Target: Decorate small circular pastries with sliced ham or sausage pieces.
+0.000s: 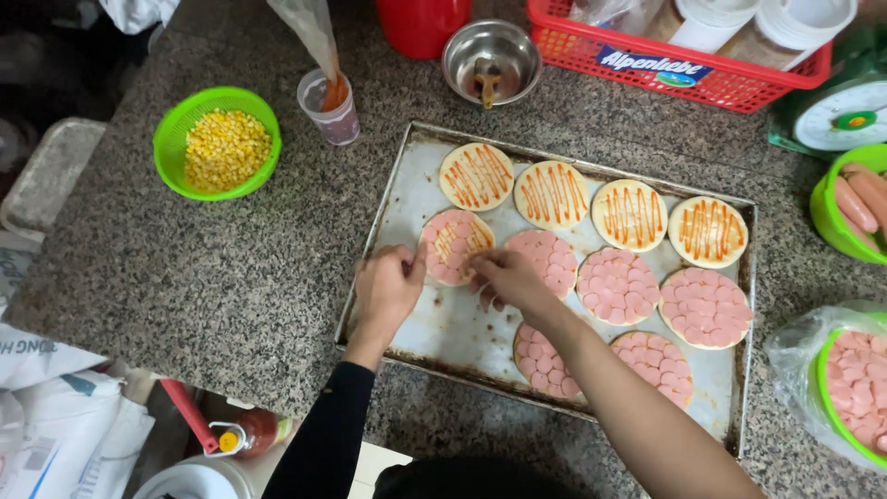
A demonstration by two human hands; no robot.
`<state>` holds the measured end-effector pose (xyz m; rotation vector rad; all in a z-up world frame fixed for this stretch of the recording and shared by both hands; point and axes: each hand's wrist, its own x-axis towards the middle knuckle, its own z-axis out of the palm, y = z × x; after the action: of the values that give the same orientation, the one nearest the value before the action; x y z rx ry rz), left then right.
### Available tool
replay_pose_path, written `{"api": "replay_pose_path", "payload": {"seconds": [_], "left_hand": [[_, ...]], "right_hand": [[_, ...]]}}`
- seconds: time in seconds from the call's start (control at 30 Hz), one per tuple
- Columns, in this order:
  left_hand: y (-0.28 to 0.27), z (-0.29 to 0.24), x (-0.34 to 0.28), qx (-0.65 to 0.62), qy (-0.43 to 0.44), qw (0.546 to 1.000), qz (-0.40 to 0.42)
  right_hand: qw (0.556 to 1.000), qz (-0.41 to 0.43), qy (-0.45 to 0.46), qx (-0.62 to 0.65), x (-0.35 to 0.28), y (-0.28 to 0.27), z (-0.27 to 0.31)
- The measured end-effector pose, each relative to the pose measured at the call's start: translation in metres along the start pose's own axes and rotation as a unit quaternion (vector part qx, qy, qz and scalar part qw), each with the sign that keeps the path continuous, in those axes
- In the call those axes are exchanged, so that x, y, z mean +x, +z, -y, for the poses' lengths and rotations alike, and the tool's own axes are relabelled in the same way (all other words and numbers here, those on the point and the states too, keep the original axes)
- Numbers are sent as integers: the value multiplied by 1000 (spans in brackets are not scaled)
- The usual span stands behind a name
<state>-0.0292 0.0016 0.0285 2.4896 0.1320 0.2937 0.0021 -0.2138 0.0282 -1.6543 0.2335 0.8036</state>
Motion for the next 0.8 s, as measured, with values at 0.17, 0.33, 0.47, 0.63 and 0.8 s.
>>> {"api": "replay_pose_path", "payload": {"seconds": [0.17, 0.33, 0.47, 0.63, 0.8], "left_hand": [[-12, -21, 6, -88, 36, 995, 5], [-13, -64, 11, -205, 45, 977, 44], [16, -97, 11, -214, 80, 970, 82], [46, -185, -7, -211, 75, 959, 173], [84, -269, -39, -276, 153, 918, 241]], "right_hand": [[990, -28, -33, 137, -2, -24, 2], [971, -77, -50, 221, -23, -57, 8], [967, -111, -75, 218, -61, -93, 5], [958, -172, -100, 206, -133, -156, -13], [938, -232, -133, 222, -182, -250, -76]]}}
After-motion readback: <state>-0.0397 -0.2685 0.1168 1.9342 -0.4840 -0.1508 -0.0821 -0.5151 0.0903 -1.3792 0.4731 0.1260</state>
